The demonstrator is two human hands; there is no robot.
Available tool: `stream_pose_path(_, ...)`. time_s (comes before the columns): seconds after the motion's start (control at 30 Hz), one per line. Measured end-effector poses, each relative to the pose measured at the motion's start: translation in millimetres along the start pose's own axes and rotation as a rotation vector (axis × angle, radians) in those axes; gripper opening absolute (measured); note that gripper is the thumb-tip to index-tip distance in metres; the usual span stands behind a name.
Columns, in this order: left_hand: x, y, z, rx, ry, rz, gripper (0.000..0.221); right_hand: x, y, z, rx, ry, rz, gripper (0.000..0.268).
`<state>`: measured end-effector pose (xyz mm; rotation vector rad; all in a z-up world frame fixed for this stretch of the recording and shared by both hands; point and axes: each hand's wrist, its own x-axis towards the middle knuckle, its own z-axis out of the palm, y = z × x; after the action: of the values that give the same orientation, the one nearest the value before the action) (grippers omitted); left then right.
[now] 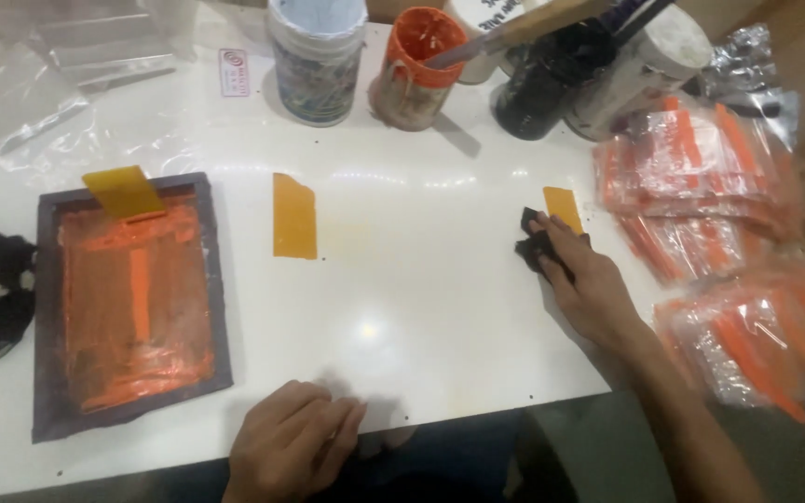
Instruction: Preparing a screen printing frame by cleaning it and using a scraper to spread ink, then handling plastic packaging.
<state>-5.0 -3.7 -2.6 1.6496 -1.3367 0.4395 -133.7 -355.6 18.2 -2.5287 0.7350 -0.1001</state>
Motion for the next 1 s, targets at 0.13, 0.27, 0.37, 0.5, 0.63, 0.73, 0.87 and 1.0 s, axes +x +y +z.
stream_pose_path(0.13, 8, 11, 2, -0.011, 0.018, -0.073, 0.016, -35, -25, 18, 0.09, 0.054, -0.054, 0.054)
stream_pose_path(0.27, 10, 15, 8, 0.005, 0.042, -0.194, 0.013, -79, -28, 27, 0.123, -0.158, -0.482, 0.054)
stream_pose_path(0.37, 9, 11, 9, 0.003, 0.036, -0.194, 0.014, -67, -17, 13, 0.161, -0.241, -0.447, 0.055)
stream_pose_path(0.5, 12, 14, 5, 0.005, 0.03, -0.19, 0.017, -6, -25, -21, 0.054, -0.187, 0.094, 0.052)
stream_pose_path(0.63, 9, 12, 5, -0.005, 0.024, -0.179, 0.013, 32, 20, -12, 0.008, -0.065, 0.01, 0.053)
stream_pose_path(0.73, 8, 12, 5, 0.005, 0.061, -0.125, 0.014, 11, 0, 1, -0.015, -0.002, -0.038, 0.055)
stream_pose_path(0.87, 9, 4, 7, 0.031, 0.03, -0.081, 0.009, -54, -35, 29, 0.074, -0.045, -0.181, 0.054)
stream_pose_path(1.0, 10, 4, 4, -0.078, -0.078, -0.152, 0.017, -117, -64, 55, 0.275, -0.225, -0.613, 0.05)
